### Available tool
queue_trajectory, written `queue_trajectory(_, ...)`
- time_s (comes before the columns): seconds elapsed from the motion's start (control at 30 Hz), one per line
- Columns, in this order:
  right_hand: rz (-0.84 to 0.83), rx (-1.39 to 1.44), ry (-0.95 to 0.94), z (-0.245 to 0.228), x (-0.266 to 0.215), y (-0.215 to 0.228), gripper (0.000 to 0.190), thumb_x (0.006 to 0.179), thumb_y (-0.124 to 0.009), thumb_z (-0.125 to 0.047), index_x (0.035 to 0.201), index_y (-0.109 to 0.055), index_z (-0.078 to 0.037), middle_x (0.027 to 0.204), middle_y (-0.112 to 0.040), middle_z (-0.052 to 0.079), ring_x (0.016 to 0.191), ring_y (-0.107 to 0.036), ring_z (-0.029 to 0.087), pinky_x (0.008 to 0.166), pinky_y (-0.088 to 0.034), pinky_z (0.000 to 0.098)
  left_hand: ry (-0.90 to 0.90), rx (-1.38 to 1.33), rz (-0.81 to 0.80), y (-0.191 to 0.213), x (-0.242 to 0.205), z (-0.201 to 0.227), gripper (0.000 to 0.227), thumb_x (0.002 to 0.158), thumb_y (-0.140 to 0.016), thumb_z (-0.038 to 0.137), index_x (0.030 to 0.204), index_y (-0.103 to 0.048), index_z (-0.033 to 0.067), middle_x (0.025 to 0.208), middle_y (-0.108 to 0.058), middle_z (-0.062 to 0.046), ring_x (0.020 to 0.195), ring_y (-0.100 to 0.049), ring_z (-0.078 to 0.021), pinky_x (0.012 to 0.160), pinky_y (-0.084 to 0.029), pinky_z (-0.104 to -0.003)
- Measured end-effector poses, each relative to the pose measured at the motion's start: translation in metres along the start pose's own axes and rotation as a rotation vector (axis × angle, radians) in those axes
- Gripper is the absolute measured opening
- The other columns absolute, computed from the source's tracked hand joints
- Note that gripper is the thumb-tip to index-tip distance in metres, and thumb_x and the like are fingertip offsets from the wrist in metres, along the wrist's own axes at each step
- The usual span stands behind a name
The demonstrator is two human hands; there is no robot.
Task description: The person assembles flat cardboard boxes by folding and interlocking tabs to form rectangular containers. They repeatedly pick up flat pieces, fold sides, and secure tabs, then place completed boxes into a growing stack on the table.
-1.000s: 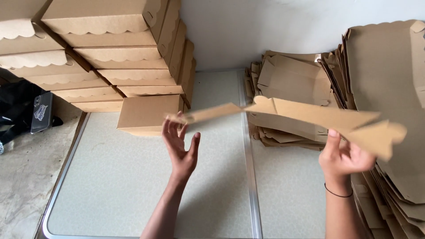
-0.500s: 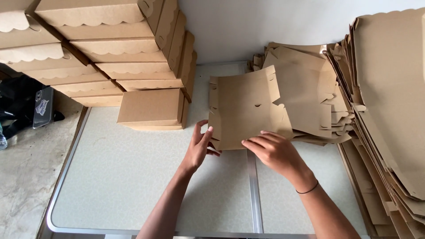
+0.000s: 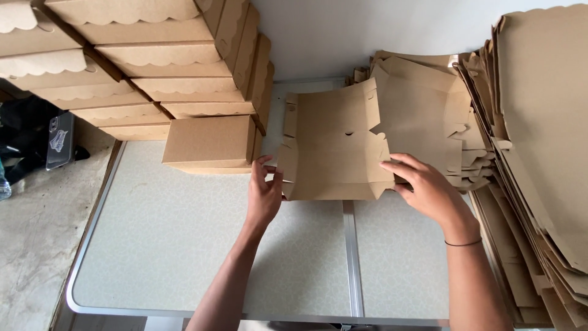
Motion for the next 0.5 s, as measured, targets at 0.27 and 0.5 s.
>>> queue_trajectory(0.27,0.175,0.007,0.216,0.003,0.007,-0.023,0.043,0.079,-0.078,-0.007,0.121,-0.072,-0.011,0.119,-0.072,0.007,0.111,-0.07,0.029,0.099,-0.054,0.0444,-0.854,0.612,0.17,-0.028,-0.014,-0.006,0.051,0.083,-0.076,0.024,0.127,-0.06,0.0047,0.132,-0.051,-0.023,0.13,-0.049,-0.0474,0.11,-0.041,-0.06)
queue_trajectory(0.5,0.299,0.085,0.447,-0.039,0.01,-0.049,0.029,0.083,-0.08,-0.02,0.11,-0.075,-0.014,0.107,-0.072,0.005,0.102,-0.071,0.032,0.085,-0.059,0.045,-1.106,0.539,-0.084,-0.08,-0.048,-0.013,0.02,0.088,-0.075,0.022,0.105,-0.072,0.0117,0.09,-0.065,-0.007,0.081,-0.07,-0.0269,0.065,-0.059,-0.036)
Point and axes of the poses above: each hand's wrist, its own x-axis towards the middle knuckle, its own y-axis out of the back of the hand, z = x × y, the point moved 1 cm from there along x, towards the middle knuckle
